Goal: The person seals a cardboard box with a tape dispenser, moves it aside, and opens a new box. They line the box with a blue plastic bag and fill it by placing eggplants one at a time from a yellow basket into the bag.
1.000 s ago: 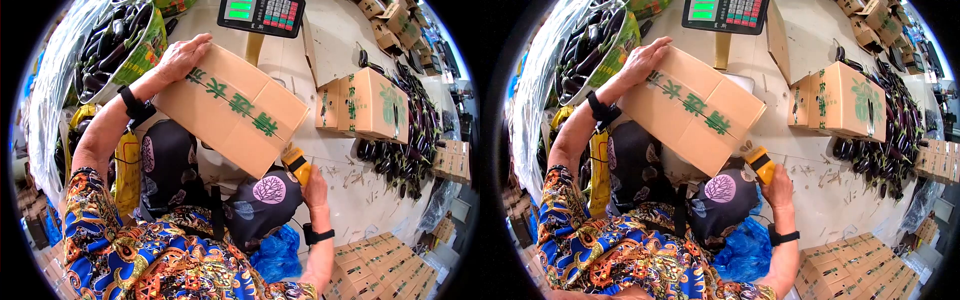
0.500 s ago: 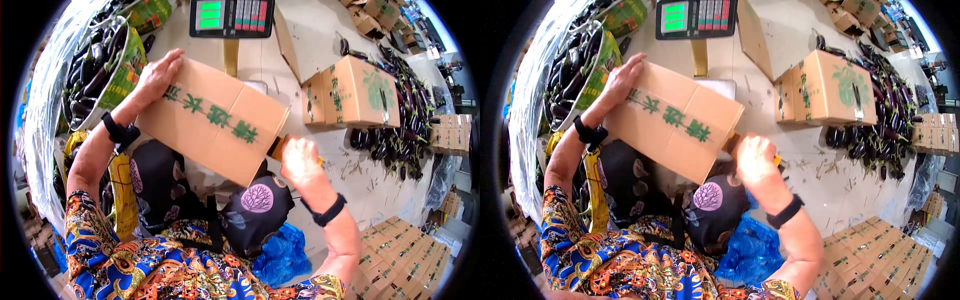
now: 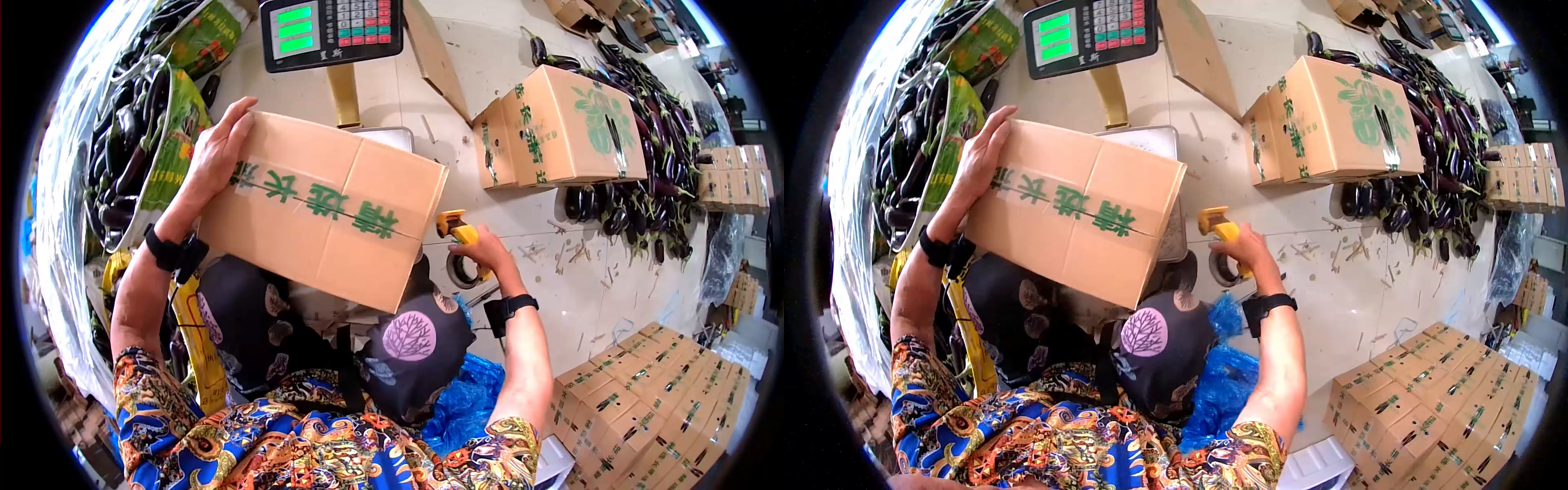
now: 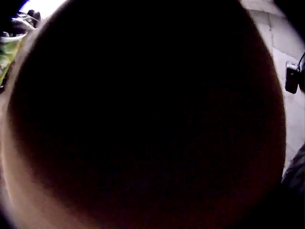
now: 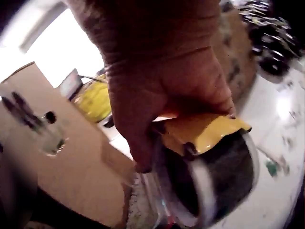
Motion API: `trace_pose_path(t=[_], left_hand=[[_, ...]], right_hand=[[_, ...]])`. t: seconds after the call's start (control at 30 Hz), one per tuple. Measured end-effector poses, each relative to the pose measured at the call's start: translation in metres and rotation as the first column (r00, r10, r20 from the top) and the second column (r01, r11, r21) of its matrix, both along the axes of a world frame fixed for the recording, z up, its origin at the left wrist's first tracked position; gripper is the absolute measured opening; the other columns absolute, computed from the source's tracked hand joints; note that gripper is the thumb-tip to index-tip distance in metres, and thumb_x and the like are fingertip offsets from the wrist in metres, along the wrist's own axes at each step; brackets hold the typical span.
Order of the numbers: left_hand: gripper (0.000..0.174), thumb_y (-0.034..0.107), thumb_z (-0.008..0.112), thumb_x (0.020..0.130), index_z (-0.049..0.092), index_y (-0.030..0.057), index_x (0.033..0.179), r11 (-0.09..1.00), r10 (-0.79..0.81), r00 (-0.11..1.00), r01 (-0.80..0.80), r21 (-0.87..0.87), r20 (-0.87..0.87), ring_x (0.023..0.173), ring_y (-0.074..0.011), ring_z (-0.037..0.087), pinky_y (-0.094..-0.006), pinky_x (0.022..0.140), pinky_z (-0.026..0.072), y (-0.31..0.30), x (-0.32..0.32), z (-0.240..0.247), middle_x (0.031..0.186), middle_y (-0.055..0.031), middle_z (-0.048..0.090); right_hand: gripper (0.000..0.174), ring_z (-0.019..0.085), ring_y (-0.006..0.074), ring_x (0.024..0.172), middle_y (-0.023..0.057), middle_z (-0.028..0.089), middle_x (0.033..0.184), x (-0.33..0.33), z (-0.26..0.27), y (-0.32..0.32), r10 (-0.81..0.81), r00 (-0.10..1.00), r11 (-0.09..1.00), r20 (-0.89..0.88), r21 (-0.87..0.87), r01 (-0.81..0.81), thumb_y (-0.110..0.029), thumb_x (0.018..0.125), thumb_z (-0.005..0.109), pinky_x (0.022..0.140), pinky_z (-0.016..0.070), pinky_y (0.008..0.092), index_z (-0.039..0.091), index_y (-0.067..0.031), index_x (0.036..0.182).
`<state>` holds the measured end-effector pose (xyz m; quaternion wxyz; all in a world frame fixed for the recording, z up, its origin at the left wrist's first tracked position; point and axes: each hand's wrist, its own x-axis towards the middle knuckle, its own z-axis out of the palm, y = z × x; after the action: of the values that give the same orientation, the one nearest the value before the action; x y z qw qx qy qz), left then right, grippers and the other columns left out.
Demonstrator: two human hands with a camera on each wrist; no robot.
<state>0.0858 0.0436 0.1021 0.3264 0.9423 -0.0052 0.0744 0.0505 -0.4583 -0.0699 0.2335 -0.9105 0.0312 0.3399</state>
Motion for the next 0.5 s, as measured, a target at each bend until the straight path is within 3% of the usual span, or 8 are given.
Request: trace_pose_path(t=[0.07, 0.13, 0.17, 0.27, 0.33, 0.4, 0.47, 0.5], left_hand=[[0.041, 0.036, 0.045, 0.103, 0.055, 0.0127, 0.135, 0.998, 0.031, 0.997, -0.034, -0.048, -0.065, 0.099, -0.0294, 0.068, -0.0346, 0.09, 0.0491, -0.005, -0.001, 0.005, 0.111, -0.0191, 0.068], [0.043, 0.038, 0.044, 0.104, 0.055, 0.0122, 0.135, 0.996, 0.067, 0.986, -0.076, -0.053, -0.155, 0.096, -0.0251, 0.066, -0.033, 0.09, 0.0487, -0.008, -0.002, 0.011, 0.107, -0.0181, 0.068], [0.043, 0.039, 0.043, 0.105, 0.055, 0.0113, 0.136, 0.998, 0.036, 0.996, -0.041, -0.053, -0.081, 0.096, -0.0214, 0.064, -0.0313, 0.091, 0.0477, -0.005, -0.001, 0.006, 0.108, -0.0166, 0.068], [0.043, 0.037, 0.043, 0.105, 0.056, 0.01, 0.136, 0.999, 0.03, 0.998, -0.031, -0.03, -0.046, 0.101, -0.0202, 0.063, -0.0305, 0.093, 0.0465, -0.006, -0.001, 0.007, 0.112, -0.0148, 0.067], [0.042, 0.036, 0.043, 0.106, 0.055, 0.0096, 0.136, 0.998, 0.048, 0.996, -0.05, -0.029, -0.07, 0.105, -0.0189, 0.062, -0.0303, 0.096, 0.0451, -0.008, 0.0, 0.008, 0.115, -0.0142, 0.066], [0.042, 0.036, 0.042, 0.106, 0.055, 0.0096, 0.136, 0.998, 0.054, 0.997, -0.057, -0.036, -0.061, 0.106, -0.0186, 0.061, -0.0306, 0.096, 0.045, -0.008, 0.0, 0.006, 0.114, -0.0141, 0.067], [0.043, 0.037, 0.042, 0.106, 0.055, 0.0098, 0.137, 0.999, 0.046, 0.999, -0.047, -0.005, -0.024, 0.107, -0.0189, 0.061, -0.0308, 0.097, 0.0449, -0.01, 0.0, 0.005, 0.115, -0.0146, 0.066], [0.043, 0.037, 0.042, 0.106, 0.055, 0.0099, 0.137, 0.999, 0.044, 0.999, -0.044, 0.011, -0.009, 0.108, -0.0191, 0.061, -0.0308, 0.097, 0.0448, -0.01, -0.002, 0.006, 0.115, -0.0148, 0.066]], right_hand=[[0.073, 0.069, 0.0279, 0.078, 0.0176, 0.069, 0.089, -0.001, -0.019, -0.023, -0.085, 0.979, 0.983, -0.183, 0.143, 0.112, -0.054, 0.073, 0.079, 0.07, 0.0544, 0.0401, 0.054, 0.0012, 0.114], [0.08, 0.066, 0.035, 0.097, 0.0232, 0.067, 0.107, -0.019, -0.056, -0.053, -0.27, 0.961, 0.955, -0.062, 0.109, 0.275, -0.06, 0.074, 0.076, 0.082, 0.052, 0.0427, 0.055, -0.0012, 0.124], [0.084, 0.064, 0.0385, 0.107, 0.026, 0.066, 0.116, -0.027, -0.07, -0.058, -0.352, 0.936, 0.931, -0.001, 0.105, 0.35, -0.062, 0.074, 0.074, 0.089, 0.0508, 0.044, 0.056, -0.0024, 0.129], [0.07, 0.061, 0.0383, 0.114, 0.0245, 0.064, 0.119, -0.034, -0.075, -0.048, -0.261, 0.865, 0.882, 0.428, -0.258, 0.394, -0.057, 0.085, 0.066, 0.094, 0.048, 0.0439, 0.057, 0.0, 0.126], [0.059, 0.054, 0.0357, 0.125, 0.0243, 0.059, 0.127, -0.012, -0.032, -0.017, -0.462, 0.77, 0.886, 0.44, 0.185, 0.426, -0.047, 0.099, 0.052, 0.101, 0.0435, 0.0431, 0.052, 0.0016, 0.132], [0.058, 0.051, 0.0345, 0.129, 0.0247, 0.056, 0.131, 0.002, 0.029, 0.032, -0.676, 0.677, 0.669, 0.291, 0.627, 0.399, -0.045, 0.103, 0.046, 0.103, 0.0417, 0.0431, 0.048, 0.0021, 0.137], [0.06, 0.047, 0.0306, 0.132, 0.0221, 0.051, 0.137, 0.01, 0.09, 0.084, -0.74, 0.673, 0.36, 0.019, 0.856, 0.372, -0.045, 0.105, 0.041, 0.107, 0.0388, 0.0399, 0.041, 0.0016, 0.142], [0.057, 0.051, 0.0283, 0.122, 0.0178, 0.051, 0.136, 0.013, 0.103, 0.107, -0.715, 0.699, 0.337, 0.014, 0.883, 0.327, -0.042, 0.105, 0.044, 0.102, 0.0419, 0.0398, 0.041, -0.0007, 0.144]])
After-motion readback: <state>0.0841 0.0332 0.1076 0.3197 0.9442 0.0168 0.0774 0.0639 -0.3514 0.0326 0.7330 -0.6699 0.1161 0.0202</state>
